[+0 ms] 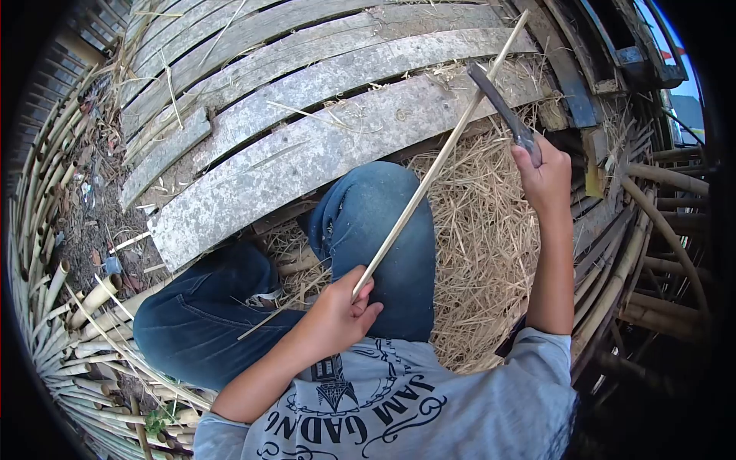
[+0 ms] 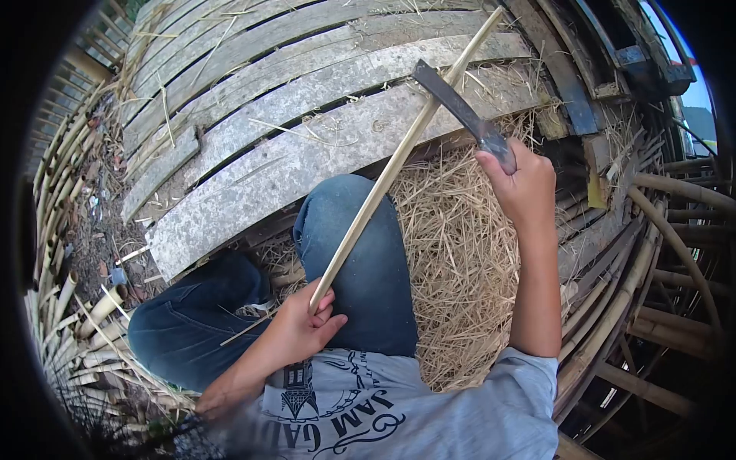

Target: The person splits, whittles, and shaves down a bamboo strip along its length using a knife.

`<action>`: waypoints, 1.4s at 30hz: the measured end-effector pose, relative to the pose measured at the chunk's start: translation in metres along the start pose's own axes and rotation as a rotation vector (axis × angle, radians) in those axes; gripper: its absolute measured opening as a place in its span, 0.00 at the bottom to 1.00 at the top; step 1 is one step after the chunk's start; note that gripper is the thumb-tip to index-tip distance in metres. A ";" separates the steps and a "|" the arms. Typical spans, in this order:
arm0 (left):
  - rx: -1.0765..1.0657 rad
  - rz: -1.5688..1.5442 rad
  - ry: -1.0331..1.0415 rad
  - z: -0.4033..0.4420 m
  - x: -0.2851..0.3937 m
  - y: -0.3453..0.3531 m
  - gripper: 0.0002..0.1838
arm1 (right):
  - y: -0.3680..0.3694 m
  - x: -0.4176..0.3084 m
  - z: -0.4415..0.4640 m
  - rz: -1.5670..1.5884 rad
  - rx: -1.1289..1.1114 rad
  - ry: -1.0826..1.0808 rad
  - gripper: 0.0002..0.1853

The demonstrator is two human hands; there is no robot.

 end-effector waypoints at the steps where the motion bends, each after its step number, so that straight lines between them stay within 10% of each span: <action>1: -0.020 -0.007 0.028 0.000 -0.004 0.001 0.20 | 0.006 -0.010 -0.006 0.021 -0.082 -0.051 0.29; 7: -0.191 -0.246 0.011 0.005 -0.020 0.016 0.23 | 0.082 -0.075 -0.089 0.252 -0.212 -0.290 0.30; 12: -0.191 -0.186 0.070 0.001 -0.011 0.003 0.19 | 0.093 -0.054 -0.087 0.517 -0.146 0.095 0.31; 14: -0.359 -0.561 -0.238 -0.005 -0.018 0.009 0.22 | 0.087 -0.062 -0.083 0.460 -0.157 0.053 0.31; 19: -0.356 -0.607 -0.221 -0.001 -0.021 0.016 0.26 | 0.082 -0.072 -0.086 0.240 -0.191 -0.212 0.34; 38: 0.060 -0.007 0.047 -0.007 -0.013 0.006 0.25 | 0.058 -0.084 -0.085 -0.161 -0.335 -0.406 0.38; 42: 0.033 -0.064 0.035 -0.008 -0.010 0.008 0.25 | 0.032 -0.053 -0.044 -0.132 -0.075 -0.211 0.38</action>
Point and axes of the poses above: each hand's wrist, its own z-axis towards the middle knuckle, its own y-axis out of the palm, x = y × z, the point moved 6 cm from there along z, towards the middle knuckle, and after that the axes turned 10 degrees about z, right-handed, at the moved point
